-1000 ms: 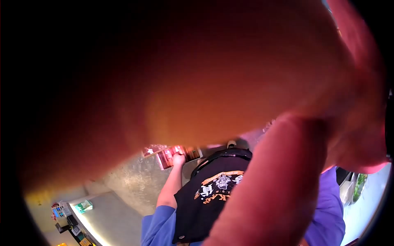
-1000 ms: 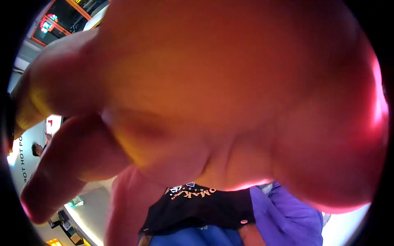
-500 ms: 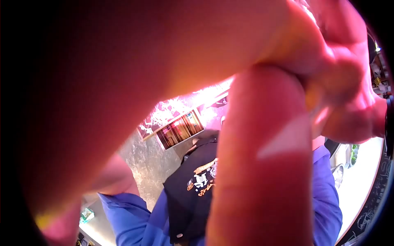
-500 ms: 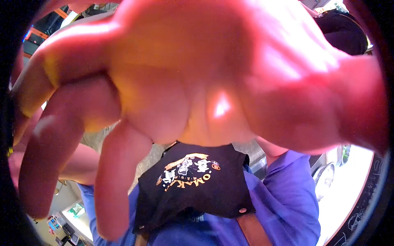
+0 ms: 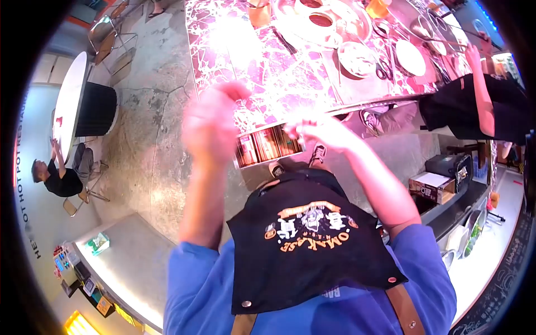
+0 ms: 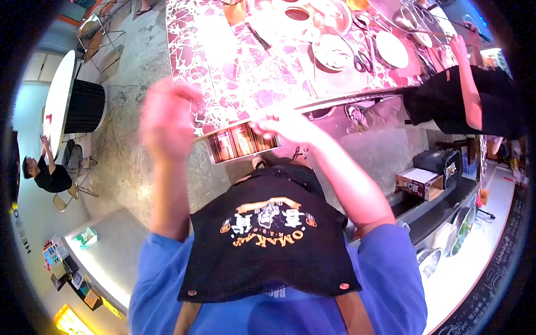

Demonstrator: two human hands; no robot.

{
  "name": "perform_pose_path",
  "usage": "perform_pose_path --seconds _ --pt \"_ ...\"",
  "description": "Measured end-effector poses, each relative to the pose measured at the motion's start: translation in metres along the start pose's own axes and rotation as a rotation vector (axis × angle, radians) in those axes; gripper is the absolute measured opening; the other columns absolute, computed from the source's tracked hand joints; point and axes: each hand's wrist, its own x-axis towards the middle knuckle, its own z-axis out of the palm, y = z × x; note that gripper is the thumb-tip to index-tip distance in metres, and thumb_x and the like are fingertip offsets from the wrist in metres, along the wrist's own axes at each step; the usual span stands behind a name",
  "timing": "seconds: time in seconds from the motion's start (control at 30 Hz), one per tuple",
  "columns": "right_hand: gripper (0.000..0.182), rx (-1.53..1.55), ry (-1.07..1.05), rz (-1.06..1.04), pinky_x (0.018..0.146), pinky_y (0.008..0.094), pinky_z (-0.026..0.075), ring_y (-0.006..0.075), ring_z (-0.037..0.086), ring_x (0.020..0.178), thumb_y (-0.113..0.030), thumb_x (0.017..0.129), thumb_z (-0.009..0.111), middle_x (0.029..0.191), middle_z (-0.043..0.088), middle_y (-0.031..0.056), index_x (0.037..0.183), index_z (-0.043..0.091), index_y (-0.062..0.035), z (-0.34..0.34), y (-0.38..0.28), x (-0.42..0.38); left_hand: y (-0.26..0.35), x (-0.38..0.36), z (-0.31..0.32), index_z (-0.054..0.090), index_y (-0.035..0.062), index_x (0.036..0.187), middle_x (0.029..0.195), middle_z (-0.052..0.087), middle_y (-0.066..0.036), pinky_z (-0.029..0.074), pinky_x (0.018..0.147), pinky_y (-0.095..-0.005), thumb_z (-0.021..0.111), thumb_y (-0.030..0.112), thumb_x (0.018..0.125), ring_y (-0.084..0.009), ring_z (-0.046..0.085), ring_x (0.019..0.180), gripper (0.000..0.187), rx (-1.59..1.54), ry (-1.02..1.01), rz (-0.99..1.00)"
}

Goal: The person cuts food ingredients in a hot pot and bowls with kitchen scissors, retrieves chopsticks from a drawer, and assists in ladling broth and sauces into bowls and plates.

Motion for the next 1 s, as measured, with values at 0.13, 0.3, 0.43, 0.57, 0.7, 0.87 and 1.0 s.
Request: perform_pose_path --seconds 0.13,0.3,0.43,0.57,0.7,0.87,1.0 --pt "0.023 0.16 0.459 0.309 0.072 0.0337 0.054 0.0204 0.067 0.08 -0.012 0.09 0.053 0.089 0.069 0.0106 0.107 0.066 -0.0029 0.0 0.207 0.058 -0.236 -0.118 -0.001 0.066 0.0025 0.105 0.089 0.064 -0.001 0.05 0.073 -0.0308 0.054 0.016 0.098 -0.0126 0.057 0.073 0.019 0.102 -0.197 -0.856" --pt "0.029 -0.664 0.464 0.514 0.083 0.0439 0.053 0.0362 0.068 0.094 -0.019 0.084 0.053 0.093 0.069 0.0238 0.099 0.068 0.0005 0.02 0.201 0.113 -0.349 -0.146 0.023 0.057 -0.0039 0.118 0.093 0.067 -0.016 0.05 0.078 -0.0359 0.054 0.013 0.091 -0.0242 0.064 0.087 0.033 0.356 0.068 -0.959" --pt "0.038 -0.525 0.614 0.711 0.088 0.047 0.052 0.0408 0.065 0.102 -0.019 0.088 0.05 0.112 0.064 0.0285 0.117 0.054 0.0046 0.044 0.227 0.121 -0.328 -0.144 0.037 0.055 0.0015 0.104 0.087 0.068 -0.025 0.051 0.075 -0.0487 0.056 0.026 0.092 -0.0418 0.067 0.085 0.028 0.842 0.022 -0.966" --pt "0.036 -0.539 0.569 0.664 0.087 0.0468 0.052 0.0404 0.065 0.1 -0.018 0.086 0.05 0.107 0.066 0.0278 0.114 0.057 0.004 0.045 0.219 0.114 -0.34 -0.159 0.024 0.057 0.0022 0.087 0.079 0.067 -0.021 0.051 0.069 -0.0462 0.066 0.032 0.088 -0.0392 0.066 0.074 0.031 0.862 0.006 -0.815" --pt "0.033 -0.488 0.57 0.624 0.087 0.0457 0.052 0.0372 0.066 0.099 -0.023 0.079 0.058 0.102 0.068 0.0242 0.102 0.067 -0.0008 0.037 0.207 0.099 -0.323 -0.157 0.023 0.055 0.0014 0.075 0.063 0.062 -0.017 0.05 0.063 -0.0427 0.072 0.038 0.085 -0.032 0.064 0.06 0.042 0.731 0.154 -0.794" --pt "0.033 -0.481 0.564 0.456 0.081 0.0433 0.053 0.0361 0.068 0.088 -0.034 0.08 0.066 0.09 0.069 0.0213 0.092 0.069 -0.0028 0.029 0.203 0.069 -0.287 -0.148 0.018 0.058 0.0024 0.076 0.056 0.059 -0.01 0.044 0.042 -0.0371 0.072 0.037 0.087 -0.0214 0.055 0.041 0.039 0.681 0.149 -0.832" --pt "0.032 0.017 0.448 0.422 0.047 0.029 0.044 0.0115 0.054 0.051 -0.038 0.087 0.069 0.065 0.059 0.0009 0.081 0.067 -0.0071 0.029 0.203 0.026 -0.284 -0.154 0.002 0.063 0.0009 0.077 0.054 0.058 -0.004 0.037 0.036 -0.0323 0.07 0.031 0.089 -0.0155 0.049 0.036 0.033 0.266 0.063 -0.915"
